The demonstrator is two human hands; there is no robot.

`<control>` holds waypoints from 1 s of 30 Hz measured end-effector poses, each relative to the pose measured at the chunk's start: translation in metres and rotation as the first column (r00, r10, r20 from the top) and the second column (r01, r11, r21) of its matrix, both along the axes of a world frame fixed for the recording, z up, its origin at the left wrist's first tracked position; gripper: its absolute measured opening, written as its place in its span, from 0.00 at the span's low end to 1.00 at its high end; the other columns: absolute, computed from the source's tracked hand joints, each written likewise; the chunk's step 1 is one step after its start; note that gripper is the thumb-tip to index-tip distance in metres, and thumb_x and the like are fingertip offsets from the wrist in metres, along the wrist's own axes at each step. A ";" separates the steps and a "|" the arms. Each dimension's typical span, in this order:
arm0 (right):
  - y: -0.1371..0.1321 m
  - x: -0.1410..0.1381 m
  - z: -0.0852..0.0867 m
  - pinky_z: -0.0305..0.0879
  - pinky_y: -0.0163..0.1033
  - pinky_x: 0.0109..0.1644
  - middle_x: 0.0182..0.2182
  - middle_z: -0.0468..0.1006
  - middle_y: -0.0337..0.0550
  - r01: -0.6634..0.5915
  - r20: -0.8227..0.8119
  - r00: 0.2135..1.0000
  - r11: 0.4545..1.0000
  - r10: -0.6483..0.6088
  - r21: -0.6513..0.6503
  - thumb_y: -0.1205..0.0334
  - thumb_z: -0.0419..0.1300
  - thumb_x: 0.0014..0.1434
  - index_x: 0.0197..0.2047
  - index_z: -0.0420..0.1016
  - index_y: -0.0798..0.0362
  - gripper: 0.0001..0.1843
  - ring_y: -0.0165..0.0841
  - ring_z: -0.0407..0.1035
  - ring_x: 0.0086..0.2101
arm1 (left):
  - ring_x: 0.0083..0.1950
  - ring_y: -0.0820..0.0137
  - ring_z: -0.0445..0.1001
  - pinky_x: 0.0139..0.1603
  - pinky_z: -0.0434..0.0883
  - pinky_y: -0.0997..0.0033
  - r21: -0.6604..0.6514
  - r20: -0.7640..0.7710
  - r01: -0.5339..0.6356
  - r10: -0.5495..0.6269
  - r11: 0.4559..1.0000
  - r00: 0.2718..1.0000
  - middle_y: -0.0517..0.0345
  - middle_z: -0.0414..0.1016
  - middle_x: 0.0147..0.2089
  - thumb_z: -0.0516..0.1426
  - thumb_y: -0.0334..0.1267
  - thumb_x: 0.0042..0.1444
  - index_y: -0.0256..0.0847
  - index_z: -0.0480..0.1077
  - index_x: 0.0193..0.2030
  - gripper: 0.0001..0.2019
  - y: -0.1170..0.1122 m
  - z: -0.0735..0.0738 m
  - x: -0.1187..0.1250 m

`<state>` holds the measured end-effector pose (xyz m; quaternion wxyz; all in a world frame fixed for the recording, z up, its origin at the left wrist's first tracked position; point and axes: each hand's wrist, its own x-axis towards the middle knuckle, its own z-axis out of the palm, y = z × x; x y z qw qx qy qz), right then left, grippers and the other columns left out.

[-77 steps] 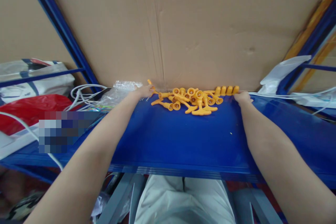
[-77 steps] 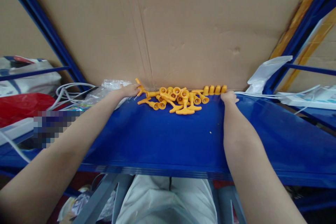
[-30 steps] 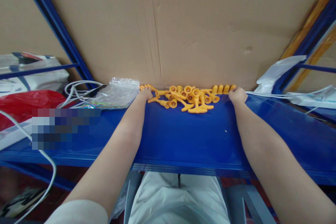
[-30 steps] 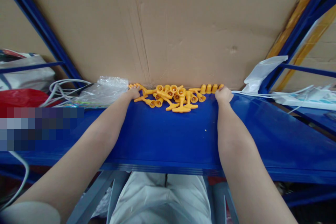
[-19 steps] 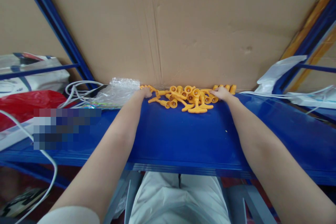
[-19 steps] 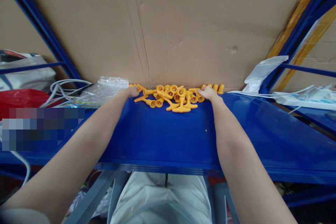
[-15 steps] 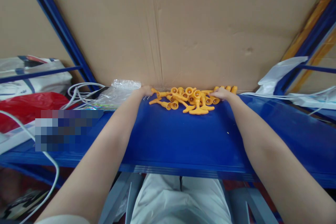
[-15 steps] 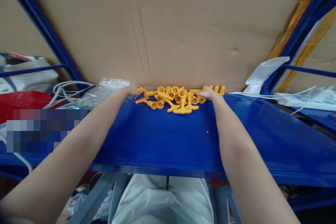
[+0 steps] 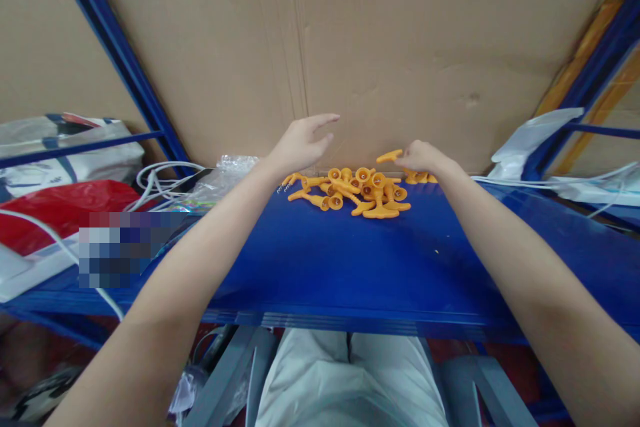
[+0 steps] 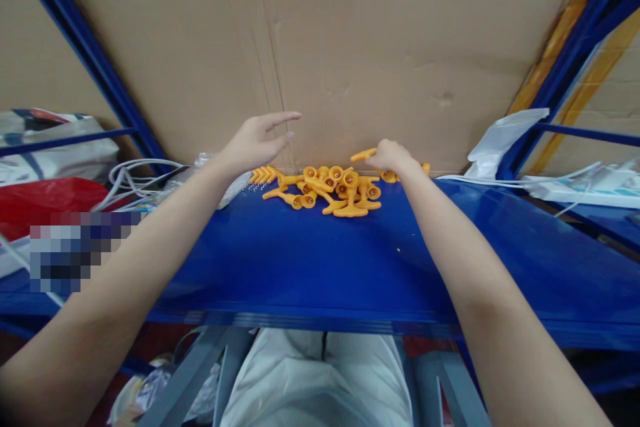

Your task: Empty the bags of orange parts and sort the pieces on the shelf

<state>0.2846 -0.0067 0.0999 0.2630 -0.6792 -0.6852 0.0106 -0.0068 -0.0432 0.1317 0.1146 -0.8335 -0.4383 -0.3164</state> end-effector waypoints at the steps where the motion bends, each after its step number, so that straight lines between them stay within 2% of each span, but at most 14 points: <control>1: -0.009 -0.006 0.003 0.64 0.37 0.31 0.21 0.76 0.46 -0.041 0.054 0.998 0.999 0.041 -0.005 0.57 0.65 0.54 0.24 0.76 0.53 0.11 0.38 0.74 0.30 | 0.74 0.57 0.59 0.75 0.54 0.49 -0.015 -0.047 0.034 -0.035 0.999 0.998 0.57 0.63 0.73 0.48 0.38 0.66 0.46 0.58 0.73 0.28 -0.010 -0.004 0.010; 3: -0.028 -0.019 0.009 0.64 0.35 0.33 0.25 0.79 0.44 -0.184 0.090 0.979 0.983 0.182 0.013 0.59 0.61 0.58 0.28 0.77 0.54 0.10 0.35 0.73 0.31 | 0.76 0.55 0.56 0.75 0.52 0.45 -0.063 -0.147 0.075 -0.084 0.995 0.986 0.54 0.58 0.76 0.48 0.37 0.66 0.47 0.52 0.76 0.31 -0.026 -0.018 0.031; 5: -0.045 -0.032 0.012 0.65 0.34 0.35 0.29 0.81 0.43 -0.336 0.097 0.938 0.942 0.334 0.005 0.62 0.60 0.59 0.33 0.79 0.54 0.08 0.34 0.74 0.32 | 0.78 0.52 0.50 0.75 0.47 0.38 -0.091 -0.244 0.073 -0.094 0.993 0.965 0.50 0.55 0.77 0.48 0.34 0.65 0.47 0.47 0.77 0.34 -0.037 -0.037 0.049; 7: -0.058 -0.041 0.010 0.66 0.34 0.38 0.32 0.83 0.43 -0.412 0.148 0.902 0.911 0.405 0.019 0.65 0.59 0.58 0.35 0.80 0.54 0.07 0.35 0.75 0.34 | 0.78 0.50 0.48 0.74 0.42 0.32 -0.073 -0.316 0.062 -0.083 0.995 0.945 0.44 0.54 0.77 0.49 0.30 0.63 0.43 0.45 0.77 0.36 -0.043 -0.057 0.062; 9: -0.066 -0.043 0.003 0.67 0.36 0.41 0.35 0.84 0.46 -0.427 0.203 0.890 0.902 0.408 0.059 0.67 0.59 0.57 0.38 0.80 0.55 0.08 0.36 0.76 0.36 | 0.77 0.49 0.52 0.73 0.39 0.28 -0.008 -0.323 0.077 -0.076 0.997 0.943 0.39 0.59 0.75 0.48 0.28 0.62 0.40 0.46 0.77 0.36 -0.046 -0.074 0.070; 12: -0.071 -0.040 -0.012 0.67 0.36 0.42 0.38 0.84 0.48 -0.463 0.213 0.871 0.885 0.443 0.052 0.66 0.59 0.59 0.41 0.80 0.54 0.09 0.37 0.77 0.37 | 0.69 0.51 0.66 0.73 0.39 0.26 0.104 -0.282 0.136 -0.102 0.985 0.954 0.39 0.71 0.65 0.46 0.28 0.64 0.39 0.56 0.72 0.29 -0.043 -0.090 0.072; 14: -0.070 -0.038 -0.021 0.68 0.36 0.43 0.39 0.84 0.47 -0.500 0.213 0.850 0.865 0.482 0.040 0.66 0.59 0.60 0.42 0.80 0.54 0.10 0.36 0.77 0.38 | 0.63 0.54 0.72 0.73 0.43 0.29 0.131 -0.270 0.152 -0.112 0.980 0.956 0.41 0.76 0.58 0.46 0.29 0.65 0.38 0.61 0.68 0.24 -0.039 -0.097 0.072; 16: -0.068 -0.039 -0.027 0.68 0.37 0.44 0.40 0.84 0.46 -0.512 0.250 0.836 0.858 0.489 0.035 0.66 0.59 0.60 0.43 0.80 0.53 0.10 0.37 0.77 0.40 | 0.59 0.55 0.74 0.71 0.51 0.33 0.118 -0.272 0.140 -0.103 0.983 0.957 0.40 0.78 0.54 0.45 0.29 0.66 0.36 0.64 0.65 0.22 -0.034 -0.102 0.070; 19: -0.064 -0.041 -0.034 0.68 0.40 0.47 0.43 0.84 0.47 -0.467 0.356 0.826 0.884 0.437 -0.002 0.62 0.60 0.62 0.46 0.80 0.52 0.11 0.40 0.78 0.44 | 0.58 0.54 0.74 0.64 0.61 0.41 0.063 -0.303 0.113 -0.089 0.992 0.949 0.38 0.77 0.54 0.42 0.28 0.68 0.35 0.64 0.65 0.22 -0.028 -0.108 0.068; 24: -0.055 -0.036 -0.044 0.67 0.42 0.48 0.47 0.83 0.49 -0.426 0.479 0.775 0.901 0.412 -0.085 0.60 0.56 0.67 0.48 0.80 0.51 0.13 0.42 0.77 0.48 | 0.57 0.53 0.73 0.58 0.64 0.49 -0.003 -0.367 0.120 -0.112 0.993 0.923 0.39 0.76 0.52 0.41 0.28 0.68 0.36 0.67 0.61 0.21 -0.024 -0.115 0.068; 30: -0.056 -0.036 -0.050 0.62 0.44 0.46 0.47 0.83 0.52 -0.419 0.549 0.736 0.903 0.397 -0.090 0.64 0.57 0.65 0.47 0.78 0.53 0.11 0.44 0.75 0.50 | 0.58 0.54 0.73 0.55 0.65 0.53 -0.041 -0.366 0.106 -0.114 0.994 0.924 0.40 0.76 0.53 0.42 0.26 0.65 0.36 0.66 0.61 0.21 -0.024 -0.120 0.072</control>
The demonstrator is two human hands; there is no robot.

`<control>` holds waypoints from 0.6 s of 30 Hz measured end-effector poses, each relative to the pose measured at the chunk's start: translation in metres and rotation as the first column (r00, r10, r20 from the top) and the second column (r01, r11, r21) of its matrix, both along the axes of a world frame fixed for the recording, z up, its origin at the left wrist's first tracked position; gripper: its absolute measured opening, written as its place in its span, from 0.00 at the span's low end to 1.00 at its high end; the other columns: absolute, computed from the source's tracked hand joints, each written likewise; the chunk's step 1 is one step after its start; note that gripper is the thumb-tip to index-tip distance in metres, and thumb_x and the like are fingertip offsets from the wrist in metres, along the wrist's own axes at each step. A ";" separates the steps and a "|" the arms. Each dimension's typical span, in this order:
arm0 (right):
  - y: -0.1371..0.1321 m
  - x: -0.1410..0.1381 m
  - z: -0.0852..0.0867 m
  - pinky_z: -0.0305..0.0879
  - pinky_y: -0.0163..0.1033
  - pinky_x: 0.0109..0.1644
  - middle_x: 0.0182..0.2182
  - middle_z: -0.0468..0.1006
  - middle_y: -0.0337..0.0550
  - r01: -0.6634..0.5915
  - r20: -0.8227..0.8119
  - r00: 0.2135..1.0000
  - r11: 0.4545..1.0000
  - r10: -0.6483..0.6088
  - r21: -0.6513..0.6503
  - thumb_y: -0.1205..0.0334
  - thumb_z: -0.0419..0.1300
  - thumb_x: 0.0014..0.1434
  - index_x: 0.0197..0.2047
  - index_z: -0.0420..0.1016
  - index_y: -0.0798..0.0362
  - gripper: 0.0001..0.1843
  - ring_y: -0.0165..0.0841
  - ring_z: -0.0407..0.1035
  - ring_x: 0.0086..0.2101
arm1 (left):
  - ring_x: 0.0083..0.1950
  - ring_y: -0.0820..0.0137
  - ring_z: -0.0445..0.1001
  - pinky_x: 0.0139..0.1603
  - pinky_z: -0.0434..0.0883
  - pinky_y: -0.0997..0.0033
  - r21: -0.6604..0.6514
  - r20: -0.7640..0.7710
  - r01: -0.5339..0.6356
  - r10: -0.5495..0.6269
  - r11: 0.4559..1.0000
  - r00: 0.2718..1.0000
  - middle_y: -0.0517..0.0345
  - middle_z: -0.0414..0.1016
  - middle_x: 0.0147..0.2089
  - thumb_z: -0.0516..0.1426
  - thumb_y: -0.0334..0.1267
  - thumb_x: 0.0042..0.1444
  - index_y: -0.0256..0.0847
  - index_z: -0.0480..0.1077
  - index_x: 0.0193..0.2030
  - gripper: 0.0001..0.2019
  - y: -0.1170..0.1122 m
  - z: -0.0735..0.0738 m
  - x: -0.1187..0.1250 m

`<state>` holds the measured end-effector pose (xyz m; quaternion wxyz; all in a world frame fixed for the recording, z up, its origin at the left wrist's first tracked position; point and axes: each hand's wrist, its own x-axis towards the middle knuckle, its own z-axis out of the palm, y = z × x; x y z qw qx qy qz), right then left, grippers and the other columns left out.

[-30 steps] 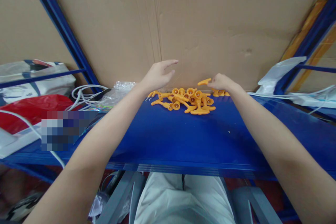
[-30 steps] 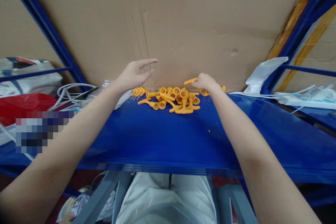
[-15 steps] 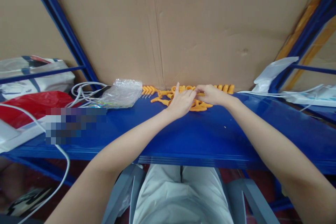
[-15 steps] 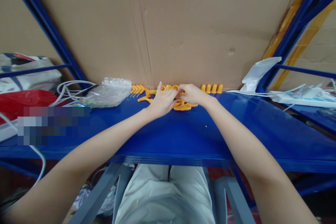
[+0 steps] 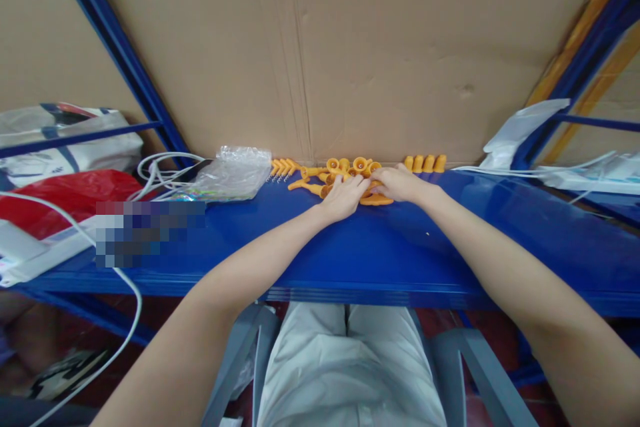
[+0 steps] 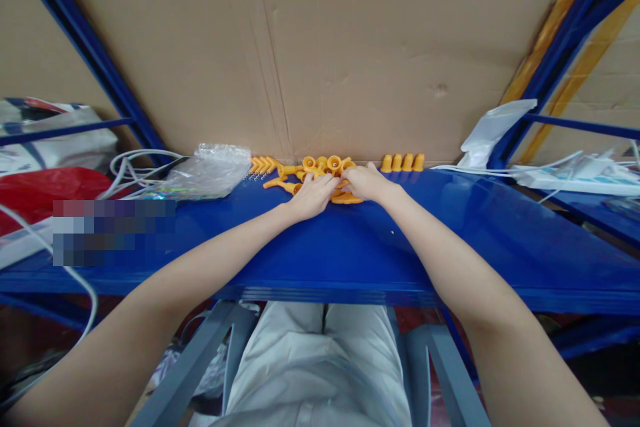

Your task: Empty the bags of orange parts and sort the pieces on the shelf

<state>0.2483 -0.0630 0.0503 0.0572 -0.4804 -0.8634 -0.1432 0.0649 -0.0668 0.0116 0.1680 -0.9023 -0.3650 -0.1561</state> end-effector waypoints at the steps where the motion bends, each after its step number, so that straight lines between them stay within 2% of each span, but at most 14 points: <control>1: -0.002 -0.002 0.000 0.61 0.44 0.46 0.48 0.82 0.53 0.007 0.010 1.000 1.000 -0.007 0.012 0.64 0.57 0.65 0.47 0.78 0.53 0.11 0.45 0.74 0.51 | 0.59 0.54 0.73 0.55 0.65 0.54 -0.008 0.011 -0.004 0.004 1.000 1.000 0.40 0.76 0.53 0.43 0.26 0.65 0.36 0.67 0.61 0.21 0.000 0.000 0.000; 7: -0.008 -0.007 0.001 0.55 0.47 0.49 0.46 0.81 0.56 -0.039 0.042 0.999 0.977 0.031 0.211 0.68 0.53 0.66 0.50 0.74 0.55 0.13 0.47 0.71 0.50 | 0.64 0.53 0.70 0.59 0.66 0.48 -0.098 0.194 -0.039 0.057 0.994 0.979 0.38 0.74 0.60 0.43 0.28 0.67 0.38 0.64 0.62 0.20 0.003 -0.001 0.001; 11: -0.010 -0.007 0.002 0.52 0.51 0.55 0.44 0.80 0.54 -0.078 0.077 0.995 0.941 0.056 0.330 0.72 0.46 0.67 0.52 0.73 0.53 0.18 0.45 0.69 0.48 | 0.65 0.56 0.70 0.60 0.69 0.50 -0.193 0.347 -0.011 0.079 0.981 0.934 0.41 0.72 0.63 0.45 0.31 0.69 0.39 0.65 0.61 0.17 0.012 -0.003 0.002; 15: -0.007 -0.006 0.001 0.49 0.54 0.61 0.43 0.80 0.52 -0.108 0.071 0.994 0.913 0.087 0.393 0.73 0.46 0.66 0.50 0.73 0.53 0.18 0.44 0.69 0.47 | 0.59 0.64 0.73 0.61 0.70 0.60 -0.256 0.527 0.186 -0.025 0.948 0.850 0.45 0.74 0.59 0.48 0.31 0.68 0.39 0.66 0.58 0.14 0.025 -0.006 0.004; 18: 0.003 0.001 -0.002 0.49 0.56 0.63 0.41 0.80 0.50 -0.125 0.061 0.992 0.893 0.110 0.432 0.74 0.46 0.64 0.49 0.72 0.54 0.17 0.43 0.69 0.46 | 0.48 0.69 0.76 0.52 0.73 0.66 -0.377 0.678 0.332 0.013 0.865 0.735 0.50 0.77 0.48 0.51 0.29 0.66 0.39 0.68 0.54 0.12 0.033 -0.008 0.005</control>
